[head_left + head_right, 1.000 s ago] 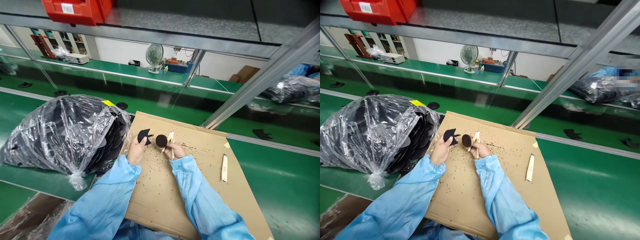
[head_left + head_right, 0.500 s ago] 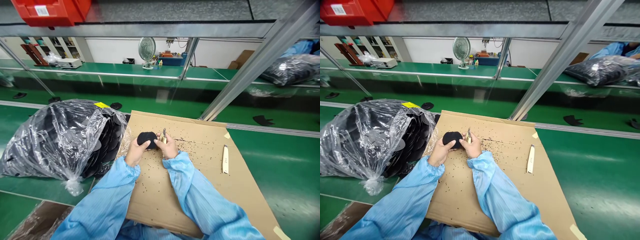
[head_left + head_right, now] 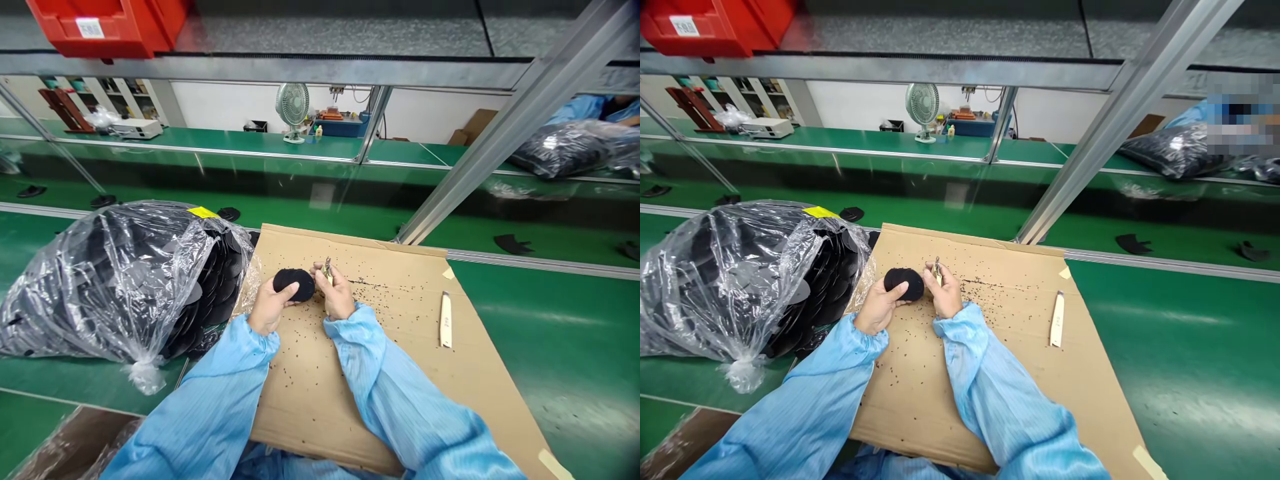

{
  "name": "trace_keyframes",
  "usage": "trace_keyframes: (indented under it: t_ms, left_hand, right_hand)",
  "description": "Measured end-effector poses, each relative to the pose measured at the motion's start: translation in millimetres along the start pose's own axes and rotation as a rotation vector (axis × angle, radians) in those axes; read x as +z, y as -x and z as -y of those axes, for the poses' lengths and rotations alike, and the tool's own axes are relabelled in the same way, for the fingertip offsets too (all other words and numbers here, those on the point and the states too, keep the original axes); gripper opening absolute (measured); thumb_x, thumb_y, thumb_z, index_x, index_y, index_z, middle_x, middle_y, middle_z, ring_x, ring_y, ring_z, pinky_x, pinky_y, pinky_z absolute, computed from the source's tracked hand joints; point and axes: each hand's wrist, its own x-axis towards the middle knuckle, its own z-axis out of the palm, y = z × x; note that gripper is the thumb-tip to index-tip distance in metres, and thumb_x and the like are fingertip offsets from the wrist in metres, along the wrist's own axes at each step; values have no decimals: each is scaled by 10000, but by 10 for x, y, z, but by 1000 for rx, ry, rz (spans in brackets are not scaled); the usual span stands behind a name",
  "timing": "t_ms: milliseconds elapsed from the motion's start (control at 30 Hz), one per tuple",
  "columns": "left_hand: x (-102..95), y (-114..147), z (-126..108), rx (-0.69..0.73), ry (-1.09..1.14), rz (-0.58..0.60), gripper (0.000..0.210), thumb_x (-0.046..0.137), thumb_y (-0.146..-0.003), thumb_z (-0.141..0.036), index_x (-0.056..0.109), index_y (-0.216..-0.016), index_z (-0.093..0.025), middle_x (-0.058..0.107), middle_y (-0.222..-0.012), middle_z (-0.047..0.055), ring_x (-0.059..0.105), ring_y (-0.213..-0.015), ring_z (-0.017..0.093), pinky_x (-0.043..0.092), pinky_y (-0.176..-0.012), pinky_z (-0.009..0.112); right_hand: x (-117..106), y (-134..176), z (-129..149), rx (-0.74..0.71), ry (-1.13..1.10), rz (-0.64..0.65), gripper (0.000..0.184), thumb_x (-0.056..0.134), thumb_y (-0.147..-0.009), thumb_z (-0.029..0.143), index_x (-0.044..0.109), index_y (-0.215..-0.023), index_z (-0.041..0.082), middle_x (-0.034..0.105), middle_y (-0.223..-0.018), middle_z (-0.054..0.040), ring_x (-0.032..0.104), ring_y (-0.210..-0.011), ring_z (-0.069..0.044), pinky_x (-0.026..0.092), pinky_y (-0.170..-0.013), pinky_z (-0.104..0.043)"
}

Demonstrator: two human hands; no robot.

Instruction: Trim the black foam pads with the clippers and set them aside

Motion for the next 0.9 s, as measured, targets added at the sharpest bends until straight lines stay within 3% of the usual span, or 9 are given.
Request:
trace_keyframes:
  t_ms: [100, 200, 333, 467, 733, 900]
  left_hand:
    - [13, 10, 15, 42, -32, 15, 458, 831, -573, -299, 665, -961, -122, 711, -917, 81, 660, -811, 199, 546, -741, 341]
    - [22, 11, 37, 84, -65, 16, 414, 821, -581, -279, 675, -931, -114, 712, -903, 73, 653, -817, 187, 528, -812, 348]
    - [18, 14, 86, 125, -129, 43, 386, 787, -634, -293, 680, -962, -118, 713, -933, 82, 653, -849, 194, 511, -860, 358]
    - [16, 33, 148, 164, -275, 4, 372, 768, -659, -342, 695, -957, -131, 718, -927, 87, 660, -859, 212, 520, -840, 348]
    - [107, 83, 205, 130, -232, -9, 376, 777, -645, -332, 696, -956, -138, 724, -948, 89, 665, -894, 218, 516, -862, 355]
    - [196, 154, 163, 160, -310, -73, 347, 774, -644, -310, 696, -934, -137, 729, -903, 76, 665, -842, 202, 523, -830, 337]
  right_hand:
    - [15, 24, 18, -62, 10, 71, 412, 627, -788, 524, 602, -1047, 205, 675, -953, -59, 644, -917, -207, 487, -896, -374]
    - [35, 70, 52, -175, 194, 115, 396, 639, -787, 489, 613, -1053, 197, 666, -997, -67, 631, -931, -212, 488, -879, -362]
    - [43, 118, 76, -244, 410, 21, 317, 628, -800, 458, 641, -981, 197, 666, -934, -66, 622, -859, -211, 490, -813, -349]
    - [67, 151, 107, -254, 465, 18, 283, 525, -873, 451, 634, -952, 202, 659, -888, -62, 607, -826, -201, 472, -796, -337]
    - [142, 187, 119, -205, 604, -147, 408, 408, -903, 530, 591, -776, 188, 597, -705, -45, 550, -672, -182, 416, -656, -299]
    - [149, 159, 97, -179, 531, -215, 488, 315, -925, 554, 610, -807, 183, 629, -749, -53, 578, -709, -183, 423, -663, -292]
